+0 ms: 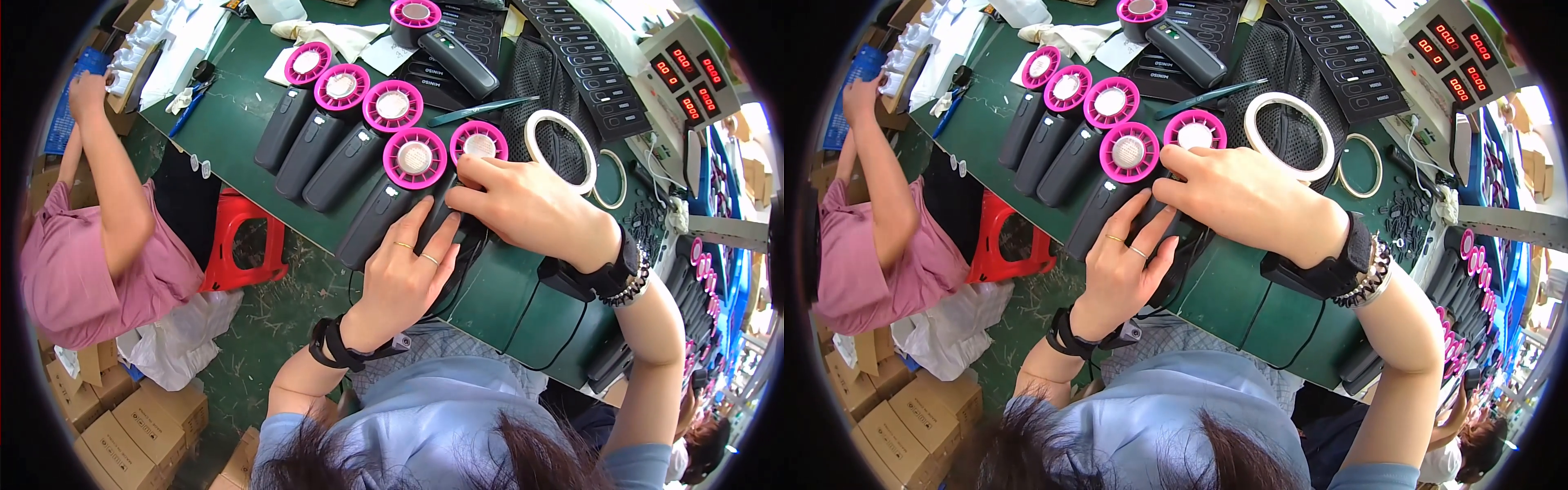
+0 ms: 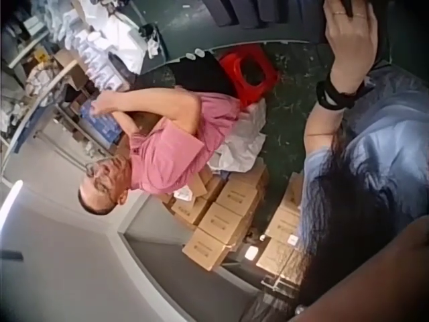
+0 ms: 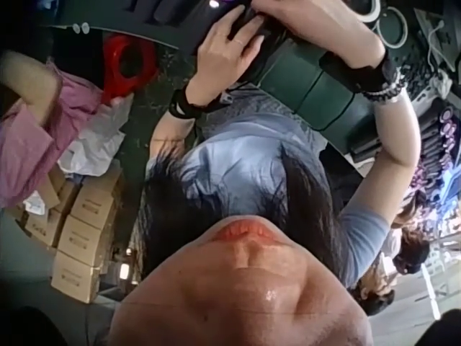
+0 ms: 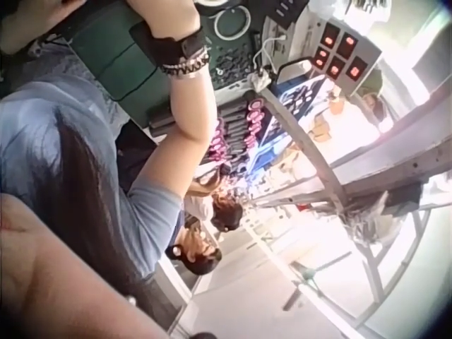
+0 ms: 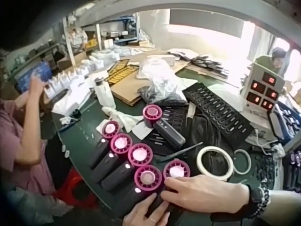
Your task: Manually assembling components of handheld hair dryers on an electronics production line.
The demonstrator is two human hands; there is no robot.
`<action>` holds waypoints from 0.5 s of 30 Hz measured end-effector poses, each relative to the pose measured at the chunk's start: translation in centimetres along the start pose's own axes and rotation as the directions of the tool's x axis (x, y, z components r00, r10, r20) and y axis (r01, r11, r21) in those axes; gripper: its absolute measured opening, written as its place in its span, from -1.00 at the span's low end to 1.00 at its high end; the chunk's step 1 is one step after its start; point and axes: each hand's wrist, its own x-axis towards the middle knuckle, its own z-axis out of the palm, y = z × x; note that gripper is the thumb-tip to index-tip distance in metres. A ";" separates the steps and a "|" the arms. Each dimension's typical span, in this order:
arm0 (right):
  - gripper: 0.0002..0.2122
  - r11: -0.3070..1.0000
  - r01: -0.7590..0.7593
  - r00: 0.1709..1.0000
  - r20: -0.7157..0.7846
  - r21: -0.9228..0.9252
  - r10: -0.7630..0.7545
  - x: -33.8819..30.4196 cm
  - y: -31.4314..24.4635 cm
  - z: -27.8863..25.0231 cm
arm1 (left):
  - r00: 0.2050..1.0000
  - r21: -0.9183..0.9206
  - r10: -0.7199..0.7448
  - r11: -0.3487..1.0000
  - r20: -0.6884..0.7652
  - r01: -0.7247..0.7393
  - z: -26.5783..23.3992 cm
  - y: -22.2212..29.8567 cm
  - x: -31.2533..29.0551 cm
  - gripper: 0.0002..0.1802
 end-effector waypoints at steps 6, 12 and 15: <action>-0.78 0.991 0.130 0.991 -0.018 -0.031 -0.130 0.1 0.9 0.1 | 1.000 -0.005 0.004 1.000 -0.016 -0.004 0.1 0.0 -0.1 -0.54; -0.72 0.953 0.246 0.958 -0.104 -0.177 -0.266 -1.4 1.1 1.3 | 0.999 -0.023 -0.037 0.999 0.009 0.038 -0.3 0.3 0.0 -0.56; -0.68 0.936 0.274 0.932 -0.178 -0.220 -0.314 -2.1 1.0 2.0 | 0.998 -0.017 -0.055 0.998 0.006 0.055 -0.3 0.3 0.0 -0.56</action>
